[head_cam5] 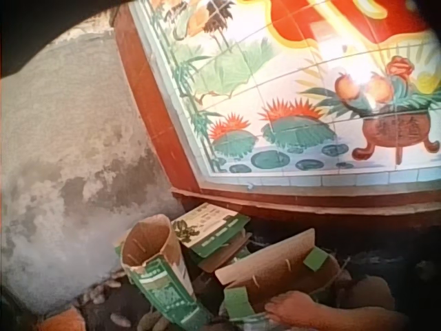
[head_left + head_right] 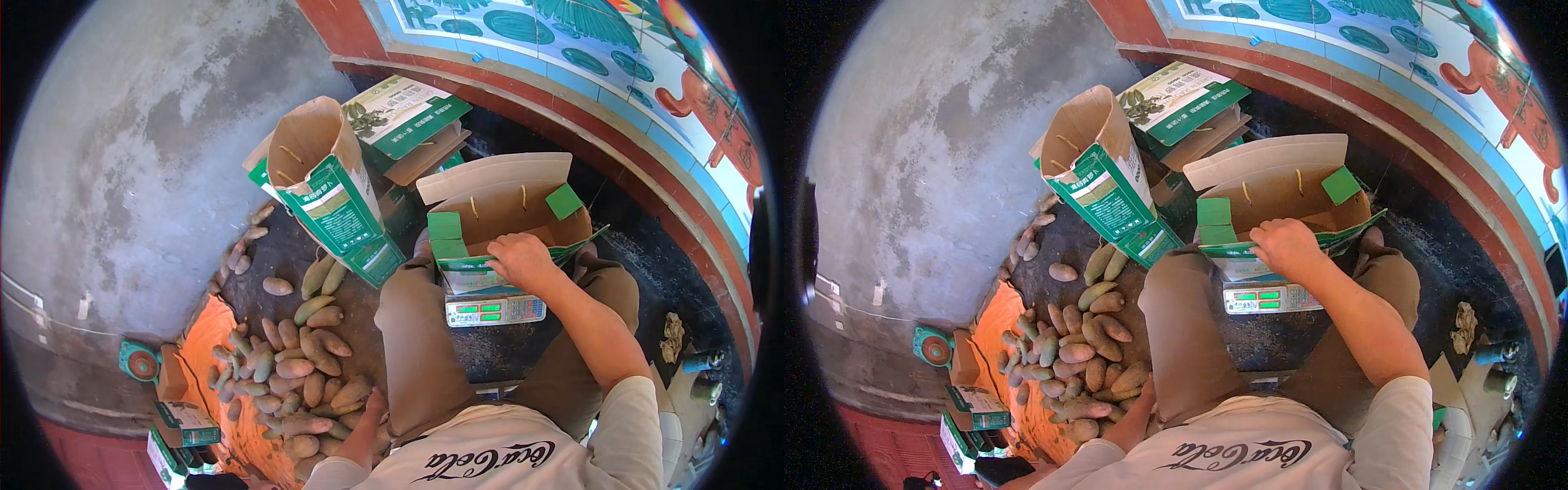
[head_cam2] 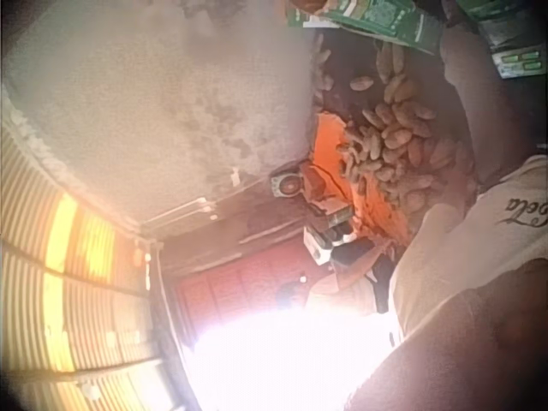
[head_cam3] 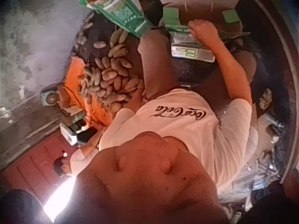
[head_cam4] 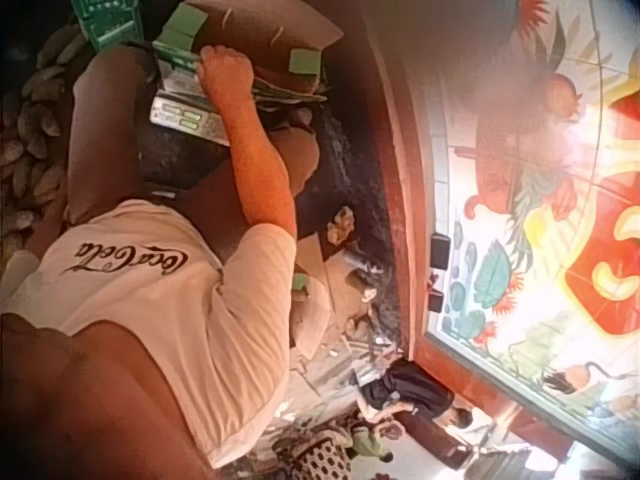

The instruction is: The person packs root vegetables by hand, picking them from a pile on the floor and placing them into cardboard boxes and paper bags positioned on a digital scale.

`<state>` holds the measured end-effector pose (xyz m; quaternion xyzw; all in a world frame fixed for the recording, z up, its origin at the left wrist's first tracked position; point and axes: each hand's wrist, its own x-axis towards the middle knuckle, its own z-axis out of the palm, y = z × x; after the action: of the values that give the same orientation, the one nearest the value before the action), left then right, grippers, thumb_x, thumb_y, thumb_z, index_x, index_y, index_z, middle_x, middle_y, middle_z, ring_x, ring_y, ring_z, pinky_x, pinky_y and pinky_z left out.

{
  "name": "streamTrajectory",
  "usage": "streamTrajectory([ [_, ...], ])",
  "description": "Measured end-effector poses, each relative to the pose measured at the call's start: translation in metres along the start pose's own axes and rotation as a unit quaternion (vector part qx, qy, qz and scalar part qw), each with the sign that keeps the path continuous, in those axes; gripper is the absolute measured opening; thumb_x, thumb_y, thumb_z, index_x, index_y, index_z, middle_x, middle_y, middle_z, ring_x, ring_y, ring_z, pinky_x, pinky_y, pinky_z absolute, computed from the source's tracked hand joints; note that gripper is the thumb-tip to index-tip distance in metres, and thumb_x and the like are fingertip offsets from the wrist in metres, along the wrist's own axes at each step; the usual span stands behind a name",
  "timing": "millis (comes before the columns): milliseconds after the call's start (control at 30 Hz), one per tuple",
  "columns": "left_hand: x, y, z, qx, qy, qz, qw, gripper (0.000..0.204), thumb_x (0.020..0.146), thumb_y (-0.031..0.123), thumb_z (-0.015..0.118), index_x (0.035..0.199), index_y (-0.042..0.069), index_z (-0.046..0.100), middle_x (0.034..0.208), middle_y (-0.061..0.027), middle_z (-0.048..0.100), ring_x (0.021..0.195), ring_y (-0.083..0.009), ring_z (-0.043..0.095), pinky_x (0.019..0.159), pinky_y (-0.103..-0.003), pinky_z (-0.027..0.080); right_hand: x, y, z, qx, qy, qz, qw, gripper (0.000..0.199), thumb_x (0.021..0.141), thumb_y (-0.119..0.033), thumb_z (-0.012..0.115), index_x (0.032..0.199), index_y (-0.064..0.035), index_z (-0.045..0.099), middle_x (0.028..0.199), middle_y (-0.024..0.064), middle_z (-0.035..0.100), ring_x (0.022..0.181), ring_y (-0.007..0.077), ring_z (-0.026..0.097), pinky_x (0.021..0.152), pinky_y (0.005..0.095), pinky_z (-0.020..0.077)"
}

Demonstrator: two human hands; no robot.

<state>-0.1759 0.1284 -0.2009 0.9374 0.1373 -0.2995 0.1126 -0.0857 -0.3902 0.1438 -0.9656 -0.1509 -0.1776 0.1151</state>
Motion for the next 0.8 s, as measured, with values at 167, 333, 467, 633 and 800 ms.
streamTrajectory([
  [167, -0.012, 0.028, -0.004, 0.058, 0.028, 0.061, 0.996, 0.05, 0.084, 0.02, 0.065, 0.121, 0.001, 0.04, 0.1, -0.0217, 0.063, 0.089, -0.0344, 0.064, 0.075, -0.038, 0.052, -0.018, 0.013, 0.004, 0.007, -0.012, 0.018, 1.0, 0.019, 0.077, -0.024, 0.066, 0.08, -0.0082, 0.056, 0.076, 0.0085, 0.059, 0.076, 0.026, 0.061, 0.069, 0.0378, 0.0485],
  [333, -0.016, 0.035, -0.013, 0.019, 0.035, 0.057, 0.998, 0.05, 0.084, 0.02, 0.065, 0.122, 0.001, 0.04, 0.099, -0.0211, 0.063, 0.088, -0.0337, 0.064, 0.074, -0.037, 0.052, -0.019, 0.01, 0.002, 0.013, -0.027, 0.009, 0.999, 0.018, 0.078, -0.022, 0.066, 0.082, -0.0081, 0.055, 0.077, 0.0082, 0.06, 0.077, 0.026, 0.061, 0.07, 0.0373, 0.0482],
  [467, -0.019, 0.042, -0.024, -0.009, 0.041, 0.054, 0.998, 0.05, 0.084, 0.02, 0.065, 0.122, 0.001, 0.04, 0.099, -0.0206, 0.063, 0.087, -0.0332, 0.064, 0.073, -0.037, 0.052, -0.022, 0.01, 0.004, 0.027, -0.018, 0.009, 0.999, 0.02, 0.075, -0.021, 0.068, 0.081, -0.0087, 0.053, 0.076, 0.0079, 0.058, 0.075, 0.0267, 0.06, 0.068, 0.0387, 0.047],
  [633, -0.025, 0.052, -0.036, -0.045, 0.045, 0.051, 0.997, 0.05, 0.084, 0.02, 0.065, 0.122, 0.001, 0.04, 0.098, -0.0201, 0.063, 0.087, -0.0325, 0.064, 0.072, -0.036, 0.052, -0.023, 0.007, 0.0, 0.027, -0.033, 0.014, 0.999, 0.021, 0.075, -0.02, 0.069, 0.084, -0.0087, 0.054, 0.078, 0.0083, 0.057, 0.078, 0.0263, 0.059, 0.072, 0.0385, 0.0464],
  [800, -0.032, 0.064, -0.045, -0.084, 0.046, 0.047, 0.994, 0.05, 0.084, 0.02, 0.065, 0.122, 0.001, 0.04, 0.098, -0.0195, 0.063, 0.086, -0.0318, 0.064, 0.072, -0.036, 0.052, -0.015, -0.004, -0.02, 0.122, 0.069, -0.005, 0.99, 0.022, 0.076, -0.014, 0.068, 0.095, -0.0066, 0.059, 0.081, 0.0093, 0.058, 0.078, 0.0269, 0.058, 0.075, 0.0382, 0.0467],
])
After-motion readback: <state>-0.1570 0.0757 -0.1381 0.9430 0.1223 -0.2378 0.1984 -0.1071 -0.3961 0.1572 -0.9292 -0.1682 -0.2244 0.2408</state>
